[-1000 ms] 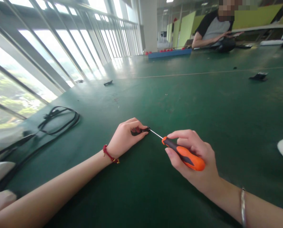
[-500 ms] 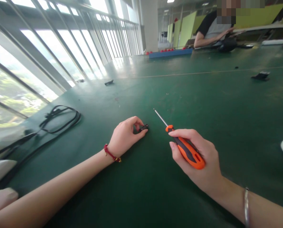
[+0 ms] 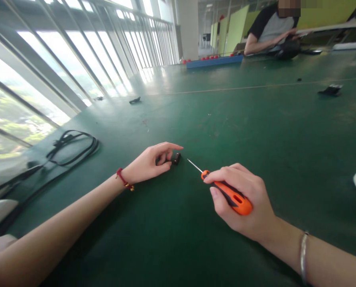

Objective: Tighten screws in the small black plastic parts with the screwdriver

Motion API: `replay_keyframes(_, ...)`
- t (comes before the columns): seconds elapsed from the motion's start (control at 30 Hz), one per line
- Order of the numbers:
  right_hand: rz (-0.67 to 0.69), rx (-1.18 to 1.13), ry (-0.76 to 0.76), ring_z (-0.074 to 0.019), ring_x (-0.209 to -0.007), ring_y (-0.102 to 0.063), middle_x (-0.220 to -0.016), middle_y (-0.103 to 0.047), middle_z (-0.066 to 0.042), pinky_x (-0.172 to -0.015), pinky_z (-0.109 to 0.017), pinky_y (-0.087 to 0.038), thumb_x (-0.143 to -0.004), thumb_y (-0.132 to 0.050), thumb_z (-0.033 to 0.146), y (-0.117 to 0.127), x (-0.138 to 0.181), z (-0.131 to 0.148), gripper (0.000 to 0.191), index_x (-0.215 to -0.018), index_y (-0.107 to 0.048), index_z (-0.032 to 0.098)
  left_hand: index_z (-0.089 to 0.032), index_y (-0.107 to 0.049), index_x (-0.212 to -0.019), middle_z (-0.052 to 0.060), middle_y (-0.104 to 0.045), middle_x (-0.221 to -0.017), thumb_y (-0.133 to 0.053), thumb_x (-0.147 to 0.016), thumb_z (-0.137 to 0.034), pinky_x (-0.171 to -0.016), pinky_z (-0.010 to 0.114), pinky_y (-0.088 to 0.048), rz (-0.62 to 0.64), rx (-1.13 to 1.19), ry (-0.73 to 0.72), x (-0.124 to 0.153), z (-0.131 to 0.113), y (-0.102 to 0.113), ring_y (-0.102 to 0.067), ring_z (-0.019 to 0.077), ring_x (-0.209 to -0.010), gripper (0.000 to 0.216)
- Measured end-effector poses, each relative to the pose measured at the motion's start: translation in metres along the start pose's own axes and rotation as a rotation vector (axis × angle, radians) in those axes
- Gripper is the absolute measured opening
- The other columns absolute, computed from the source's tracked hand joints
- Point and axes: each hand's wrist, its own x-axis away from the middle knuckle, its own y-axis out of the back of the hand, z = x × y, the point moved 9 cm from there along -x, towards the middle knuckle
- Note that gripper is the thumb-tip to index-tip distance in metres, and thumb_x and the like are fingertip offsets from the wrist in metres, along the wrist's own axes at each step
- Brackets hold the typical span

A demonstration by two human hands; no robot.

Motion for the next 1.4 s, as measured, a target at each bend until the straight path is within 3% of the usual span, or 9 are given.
replay_keyframes(0.2, -0.009, 0.004, -0.017, -0.0098, -0.055, -0.054, -0.076, -0.061, 0.002, -0.050, -0.026, -0.042, -0.082, -0.053, 0.016, 0.000, -0.001, -0.001, 0.015, -0.093, -0.059, 0.025, -0.023, -0.066, -0.110, 0.003, -0.053, -0.104, -0.052, -0.082, -0.021, -0.060, 0.022, -0.044, -0.045, -0.096, -0.060, 0.001, -0.002, 0.000, -0.042, 0.0036, -0.053, 0.031)
replay_keyframes(0.37, -0.023, -0.012, -0.026, -0.0098, -0.054, -0.054, -0.074, -0.062, 0.002, -0.050, -0.027, -0.042, -0.081, -0.053, 0.014, 0.002, -0.001, -0.001, 0.016, -0.090, -0.060, 0.026, -0.020, -0.069, -0.094, 0.004, -0.054, -0.103, -0.059, -0.082, -0.029, -0.058, 0.022, -0.044, -0.150, -0.124, -0.043, 0.002, 0.000, 0.005, -0.044, 0.0041, -0.054, 0.018)
replay_keyframes(0.53, -0.023, -0.047, 0.020, -0.0102, -0.057, -0.053, -0.076, -0.061, 0.001, -0.052, -0.027, -0.042, -0.079, -0.055, 0.013, 0.002, 0.001, 0.004, 0.018, -0.092, -0.059, 0.024, -0.019, -0.068, -0.091, 0.003, -0.063, -0.093, -0.055, -0.085, -0.022, -0.065, 0.023, -0.048, -0.296, -0.158, -0.008, 0.005, -0.006, 0.012, -0.058, 0.0095, -0.068, 0.014)
replay_keyframes(1.17, 0.042, -0.088, -0.001, -0.0071, -0.060, -0.052, -0.073, -0.059, 0.003, -0.056, -0.024, -0.042, -0.081, -0.056, 0.014, -0.008, 0.000, 0.001, 0.010, -0.088, -0.059, 0.022, -0.017, -0.069, -0.093, 0.005, -0.063, -0.094, -0.056, -0.085, -0.019, -0.068, 0.024, -0.053, -0.278, -0.290, -0.161, 0.007, -0.026, -0.001, -0.063, 0.0145, -0.081, 0.015)
replay_keyframes(1.3, 0.014, -0.062, -0.022, -0.0079, -0.061, -0.057, -0.078, -0.064, 0.003, -0.055, -0.022, -0.046, -0.083, -0.057, 0.018, -0.004, 0.001, -0.002, 0.013, -0.094, -0.061, 0.024, -0.017, -0.068, -0.090, 0.005, -0.063, -0.095, -0.057, -0.084, -0.018, -0.068, 0.023, -0.052, -0.261, -0.292, -0.203, 0.006, -0.027, -0.003, -0.062, 0.0145, -0.082, 0.013)
replay_keyframes(1.4, -0.095, -0.041, -0.087, -0.0106, -0.068, -0.063, -0.082, -0.065, 0.002, -0.052, -0.021, -0.049, -0.079, -0.061, 0.017, 0.002, 0.001, -0.006, 0.020, -0.097, -0.059, 0.024, -0.017, -0.067, -0.087, 0.004, -0.063, -0.094, -0.058, -0.083, -0.018, -0.066, 0.023, -0.051, -0.270, -0.306, -0.207, 0.007, -0.028, -0.002, -0.061, 0.0137, -0.080, 0.011)
